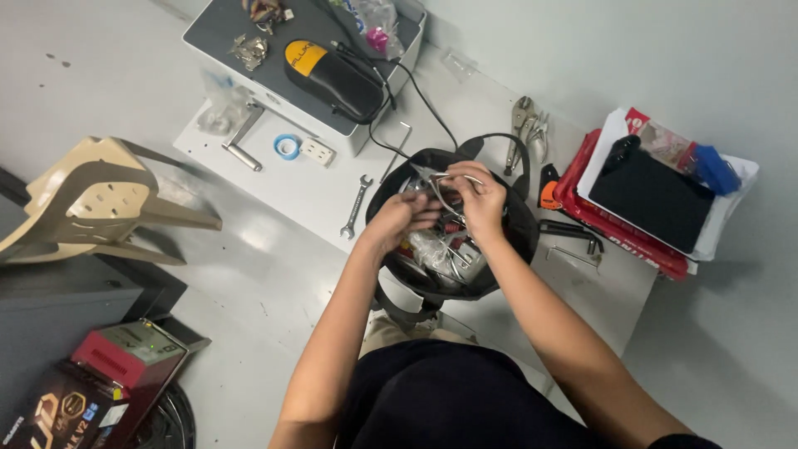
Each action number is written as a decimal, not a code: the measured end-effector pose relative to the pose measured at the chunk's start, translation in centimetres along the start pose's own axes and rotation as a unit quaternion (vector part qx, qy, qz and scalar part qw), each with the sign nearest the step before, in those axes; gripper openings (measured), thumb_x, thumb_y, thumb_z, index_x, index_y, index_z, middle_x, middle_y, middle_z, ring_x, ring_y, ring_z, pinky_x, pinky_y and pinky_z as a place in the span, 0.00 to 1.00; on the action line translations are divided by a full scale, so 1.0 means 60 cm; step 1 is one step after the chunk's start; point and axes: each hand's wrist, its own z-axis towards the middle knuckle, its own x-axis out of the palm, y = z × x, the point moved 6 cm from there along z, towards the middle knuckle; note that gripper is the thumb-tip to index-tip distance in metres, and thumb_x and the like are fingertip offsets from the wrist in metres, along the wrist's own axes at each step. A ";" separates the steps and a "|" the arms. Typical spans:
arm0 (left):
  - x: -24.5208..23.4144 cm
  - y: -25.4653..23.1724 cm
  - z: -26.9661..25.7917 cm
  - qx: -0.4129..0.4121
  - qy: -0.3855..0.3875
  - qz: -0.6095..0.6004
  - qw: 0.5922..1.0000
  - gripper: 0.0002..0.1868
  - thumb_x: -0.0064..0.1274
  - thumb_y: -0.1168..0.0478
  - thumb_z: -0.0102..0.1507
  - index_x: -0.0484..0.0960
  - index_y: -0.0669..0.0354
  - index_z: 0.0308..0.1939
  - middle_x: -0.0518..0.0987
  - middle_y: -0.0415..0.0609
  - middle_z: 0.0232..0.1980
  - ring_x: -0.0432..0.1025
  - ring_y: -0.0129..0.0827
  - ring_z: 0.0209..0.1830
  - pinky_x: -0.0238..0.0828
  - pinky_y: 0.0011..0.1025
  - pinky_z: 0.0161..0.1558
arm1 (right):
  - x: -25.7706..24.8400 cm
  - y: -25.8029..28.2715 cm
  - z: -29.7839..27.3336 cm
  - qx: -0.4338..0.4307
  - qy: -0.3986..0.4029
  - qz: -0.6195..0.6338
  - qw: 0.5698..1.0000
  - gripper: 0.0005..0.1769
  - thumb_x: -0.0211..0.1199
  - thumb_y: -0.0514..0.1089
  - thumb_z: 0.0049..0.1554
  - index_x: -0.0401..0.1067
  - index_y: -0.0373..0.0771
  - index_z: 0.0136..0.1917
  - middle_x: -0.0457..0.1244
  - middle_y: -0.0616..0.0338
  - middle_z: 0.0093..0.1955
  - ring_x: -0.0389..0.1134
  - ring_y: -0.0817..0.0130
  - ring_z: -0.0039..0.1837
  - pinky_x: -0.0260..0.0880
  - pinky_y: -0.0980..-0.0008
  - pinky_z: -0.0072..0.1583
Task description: Sort various mechanical tools and components into a tool bag.
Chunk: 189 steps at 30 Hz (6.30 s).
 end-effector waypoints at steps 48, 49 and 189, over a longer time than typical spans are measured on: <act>0.260 -0.038 0.187 0.384 0.078 0.325 0.861 0.22 0.43 0.78 0.64 0.74 0.68 0.62 0.83 0.57 0.54 0.80 0.39 0.53 0.74 0.31 0.57 | -0.441 -0.198 0.158 0.265 -0.185 -0.538 0.778 0.61 0.73 0.69 0.50 0.52 0.19 0.74 0.56 0.26 0.73 0.59 0.40 0.76 0.59 0.58 0.75; 0.260 -0.038 0.196 0.383 0.077 0.326 0.861 0.22 0.43 0.78 0.64 0.74 0.68 0.62 0.83 0.57 0.54 0.80 0.39 0.53 0.74 0.31 0.57 | -0.456 -0.221 0.170 0.266 -0.184 -0.537 0.779 0.61 0.73 0.69 0.50 0.52 0.19 0.74 0.56 0.26 0.73 0.59 0.40 0.76 0.59 0.58 0.75; -0.382 -0.032 0.186 0.387 -0.207 0.445 0.781 0.33 0.58 0.70 0.47 0.71 0.57 0.58 0.77 0.63 0.51 0.71 0.61 0.54 0.70 0.46 0.54 | 0.203 -0.604 0.103 0.510 -0.025 -0.099 0.854 0.14 0.53 0.35 0.62 0.71 0.40 0.60 0.69 0.49 0.51 0.74 0.51 0.49 0.76 0.44 0.51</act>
